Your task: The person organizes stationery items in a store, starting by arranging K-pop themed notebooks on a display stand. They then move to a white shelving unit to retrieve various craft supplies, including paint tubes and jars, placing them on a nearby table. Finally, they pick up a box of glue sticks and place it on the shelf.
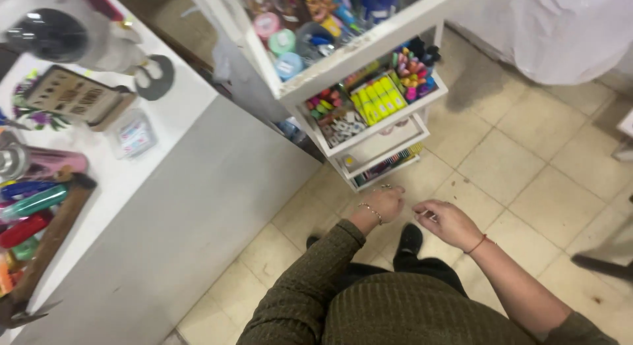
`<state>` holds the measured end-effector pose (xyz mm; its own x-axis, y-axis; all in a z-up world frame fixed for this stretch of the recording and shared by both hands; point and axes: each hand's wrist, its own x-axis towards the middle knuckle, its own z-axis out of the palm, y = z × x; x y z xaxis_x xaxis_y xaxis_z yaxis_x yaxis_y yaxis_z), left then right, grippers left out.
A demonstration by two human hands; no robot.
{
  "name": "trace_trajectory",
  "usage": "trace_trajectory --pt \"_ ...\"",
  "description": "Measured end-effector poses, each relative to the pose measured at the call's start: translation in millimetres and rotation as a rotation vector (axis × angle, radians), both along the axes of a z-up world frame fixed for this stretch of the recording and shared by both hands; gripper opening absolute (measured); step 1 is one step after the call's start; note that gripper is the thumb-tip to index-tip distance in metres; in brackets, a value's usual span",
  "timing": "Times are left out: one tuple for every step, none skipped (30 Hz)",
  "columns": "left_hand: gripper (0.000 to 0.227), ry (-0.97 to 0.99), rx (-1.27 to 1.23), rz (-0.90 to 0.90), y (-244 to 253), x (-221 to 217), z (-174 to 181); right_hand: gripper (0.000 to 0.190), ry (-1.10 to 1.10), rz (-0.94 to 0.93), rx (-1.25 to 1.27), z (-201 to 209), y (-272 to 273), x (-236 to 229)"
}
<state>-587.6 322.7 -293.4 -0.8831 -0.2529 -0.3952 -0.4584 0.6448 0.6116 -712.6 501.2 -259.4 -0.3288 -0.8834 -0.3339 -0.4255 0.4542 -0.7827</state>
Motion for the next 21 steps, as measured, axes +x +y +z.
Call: trace_trajectory --pt "0.043 -0.028 0.024 -0.011 12 -15 -2 0.027 -0.028 -0.011 0.024 -5 9 -13" --pt "0.04 -0.086 0.035 -0.011 20 -31 -4 0.027 -0.001 0.002 0.046 -10 13 -27" --pt "0.037 -0.143 0.045 -0.012 28 -46 -7 0.027 0.025 0.017 0.067 -16 17 -40" --pt "0.037 -0.169 0.066 -0.02 36 -50 -22 0.027 -0.001 0.01 0.088 -25 23 -46" --pt "0.037 -0.172 0.077 0.01 43 -52 -37 0.027 0.011 0.017 0.073 -33 29 -52" --pt "0.038 -0.163 0.076 0.046 44 -60 -52 0.027 0.035 0.029 0.045 -42 27 -64" --pt "0.038 -0.177 0.085 0.043 45 -61 -79 0.027 0.021 0.027 0.054 -49 26 -69" --pt "0.036 -0.18 0.066 0.065 46 -60 -107 0.027 -0.019 0.017 0.078 -57 24 -73" --pt "0.035 -0.184 0.047 0.086 46 -57 -135 0.026 -0.059 0.007 0.103 -66 21 -77" --pt "0.035 -0.198 0.048 0.084 43 -57 -153 0.026 -0.073 0.005 0.104 -85 21 -79" --pt "0.032 -0.198 0.028 0.116 41 -57 -171 0.026 -0.108 -0.033 0.084 -104 20 -80" --pt "0.029 -0.196 0.007 0.146 37 -56 -190 0.026 -0.142 -0.073 0.063 -124 18 -81" --pt "0.029 -0.209 0.006 0.142 30 -61 -196 0.026 -0.154 -0.076 0.064 -140 11 -85" --pt "0.029 -0.199 0.019 0.15 24 -66 -202 0.025 -0.144 -0.07 0.07 -157 5 -88" --pt "0.03 -0.189 0.032 0.158 18 -71 -209 0.024 -0.135 -0.065 0.076 -175 -2 -90" --pt "0.03 -0.201 0.035 0.163 12 -75 -234 0.024 -0.146 -0.059 0.081 -193 -11 -95" --pt "0.03 -0.123 -0.019 0.162 7 -79 -260 0.026 -0.109 -0.051 0.055 -211 -20 -100" --pt "0.03 -0.048 -0.071 0.147 2 -80 -285 0.029 -0.075 -0.057 0.033 -229 -28 -100" --pt "0.03 -0.063 -0.064 0.139 -6 -92 -289 0.029 -0.09 -0.064 0.041 -243 -40 -106" --pt "0.033 -0.056 -0.117 0.194 -14 -104 -293 0.028 -0.034 -0.066 0.025 -257 -51 -112" --pt "0.037 -0.049 -0.171 0.248 -21 -116 -296 0.027 0.023 -0.066 0.009 -270 -63 -117"
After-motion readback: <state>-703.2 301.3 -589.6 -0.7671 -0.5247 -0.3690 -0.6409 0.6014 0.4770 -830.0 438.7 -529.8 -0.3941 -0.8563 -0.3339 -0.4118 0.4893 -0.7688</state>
